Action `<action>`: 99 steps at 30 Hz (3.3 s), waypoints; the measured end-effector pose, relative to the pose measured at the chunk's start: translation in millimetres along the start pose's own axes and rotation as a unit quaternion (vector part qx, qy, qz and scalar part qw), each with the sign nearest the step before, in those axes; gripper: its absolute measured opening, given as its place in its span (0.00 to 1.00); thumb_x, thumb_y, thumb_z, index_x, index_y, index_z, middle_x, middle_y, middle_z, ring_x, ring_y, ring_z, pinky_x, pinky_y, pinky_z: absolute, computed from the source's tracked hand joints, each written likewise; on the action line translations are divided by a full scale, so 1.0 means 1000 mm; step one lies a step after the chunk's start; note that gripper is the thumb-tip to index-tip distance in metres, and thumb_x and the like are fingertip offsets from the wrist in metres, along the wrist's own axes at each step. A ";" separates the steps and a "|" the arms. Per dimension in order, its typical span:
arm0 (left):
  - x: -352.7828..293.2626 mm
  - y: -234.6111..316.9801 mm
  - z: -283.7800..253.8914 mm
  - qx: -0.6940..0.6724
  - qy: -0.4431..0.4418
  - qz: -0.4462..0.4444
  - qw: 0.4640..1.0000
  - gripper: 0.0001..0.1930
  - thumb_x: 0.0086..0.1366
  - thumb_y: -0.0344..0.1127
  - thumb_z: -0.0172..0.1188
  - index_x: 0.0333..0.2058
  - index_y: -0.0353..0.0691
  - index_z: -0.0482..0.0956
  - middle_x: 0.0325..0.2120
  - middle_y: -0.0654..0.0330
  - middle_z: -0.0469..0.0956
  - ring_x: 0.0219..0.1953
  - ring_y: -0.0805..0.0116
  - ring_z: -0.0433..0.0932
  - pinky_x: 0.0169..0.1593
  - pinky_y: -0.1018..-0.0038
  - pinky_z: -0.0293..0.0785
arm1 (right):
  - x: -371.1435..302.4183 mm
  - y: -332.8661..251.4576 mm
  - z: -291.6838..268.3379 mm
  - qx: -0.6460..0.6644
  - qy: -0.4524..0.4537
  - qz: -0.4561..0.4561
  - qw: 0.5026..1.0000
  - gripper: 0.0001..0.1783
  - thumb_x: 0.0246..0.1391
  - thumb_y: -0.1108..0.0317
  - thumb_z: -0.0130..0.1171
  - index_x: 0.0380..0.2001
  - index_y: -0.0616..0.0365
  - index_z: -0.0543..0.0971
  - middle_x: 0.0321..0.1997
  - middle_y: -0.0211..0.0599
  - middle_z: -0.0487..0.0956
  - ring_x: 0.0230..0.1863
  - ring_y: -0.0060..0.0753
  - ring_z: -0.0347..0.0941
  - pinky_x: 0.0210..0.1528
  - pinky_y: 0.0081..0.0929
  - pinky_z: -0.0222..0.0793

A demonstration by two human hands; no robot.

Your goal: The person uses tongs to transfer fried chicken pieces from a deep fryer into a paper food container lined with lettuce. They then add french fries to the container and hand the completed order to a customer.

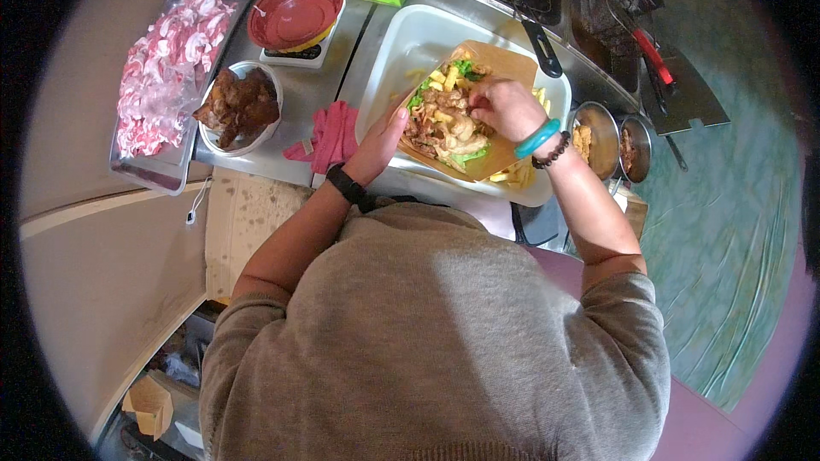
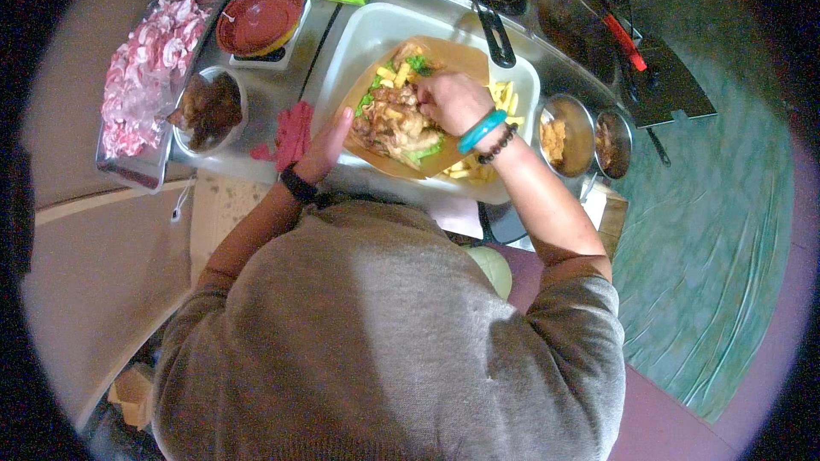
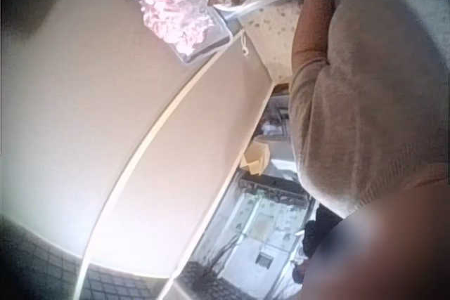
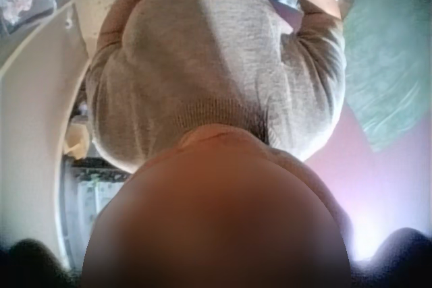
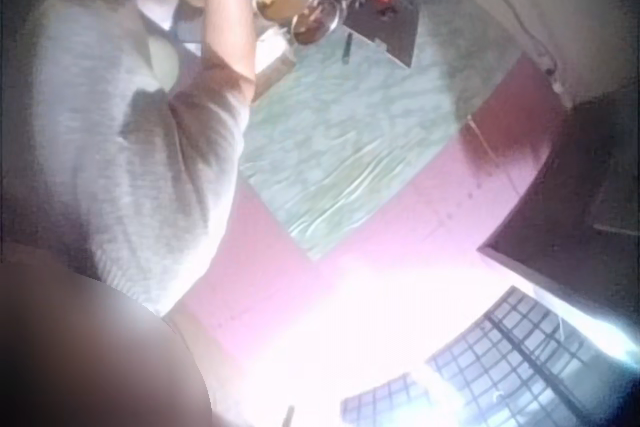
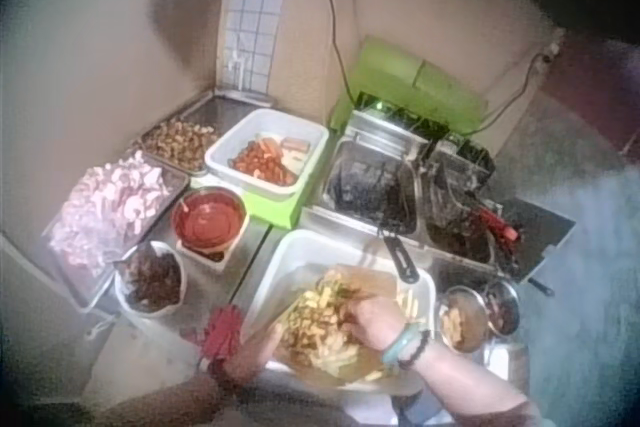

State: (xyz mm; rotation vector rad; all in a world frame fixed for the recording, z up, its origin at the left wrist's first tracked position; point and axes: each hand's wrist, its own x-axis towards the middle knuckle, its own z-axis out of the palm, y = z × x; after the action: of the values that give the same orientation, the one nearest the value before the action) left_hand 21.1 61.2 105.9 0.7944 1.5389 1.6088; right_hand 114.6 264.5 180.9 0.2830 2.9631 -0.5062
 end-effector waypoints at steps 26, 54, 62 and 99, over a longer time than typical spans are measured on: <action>0.002 -0.013 0.000 -0.008 -0.005 0.005 1.000 0.26 0.69 0.44 0.34 0.58 0.30 0.56 0.56 0.48 0.61 0.60 0.62 0.58 0.61 0.72 0.50 | -0.011 0.009 0.013 0.049 0.075 -0.032 0.995 0.04 0.43 0.69 0.57 0.23 0.56 0.75 0.26 0.43 0.75 0.31 0.47 0.72 0.34 0.39 0.68; -0.004 -0.017 -0.003 0.021 0.057 -0.056 0.997 0.27 0.68 0.48 0.37 0.57 0.32 0.58 0.53 0.52 0.65 0.55 0.67 0.61 0.59 0.74 0.53 | -0.098 0.096 -0.037 0.588 0.131 0.118 0.790 0.05 0.48 0.71 0.61 0.30 0.55 0.76 0.27 0.18 0.74 0.27 0.11 0.65 0.29 0.10 0.58; 0.012 -0.051 -0.014 0.122 0.035 -0.062 0.990 0.29 0.67 0.52 0.38 0.55 0.31 0.61 0.50 0.52 0.66 0.52 0.64 0.64 0.56 0.72 0.58 | -0.212 0.285 -0.012 0.132 0.390 0.404 0.817 0.08 0.48 0.72 0.58 0.33 0.62 0.78 0.30 0.34 0.80 0.29 0.27 0.75 0.34 0.22 0.70; -0.022 -0.118 -0.071 0.537 0.177 0.056 0.823 0.23 0.62 0.38 0.45 0.55 0.35 0.63 0.53 0.44 0.63 0.55 0.47 0.61 0.57 0.59 0.57 | -0.233 0.100 0.181 -0.060 0.164 0.375 0.910 0.04 0.46 0.74 0.48 0.29 0.59 0.71 0.29 0.51 0.74 0.29 0.55 0.73 0.30 0.47 0.69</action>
State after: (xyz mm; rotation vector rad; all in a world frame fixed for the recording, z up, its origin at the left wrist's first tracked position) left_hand -15.7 3.5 -15.5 1.1977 2.7704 0.8487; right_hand 378.6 258.2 15.0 1.5316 2.8205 -0.1772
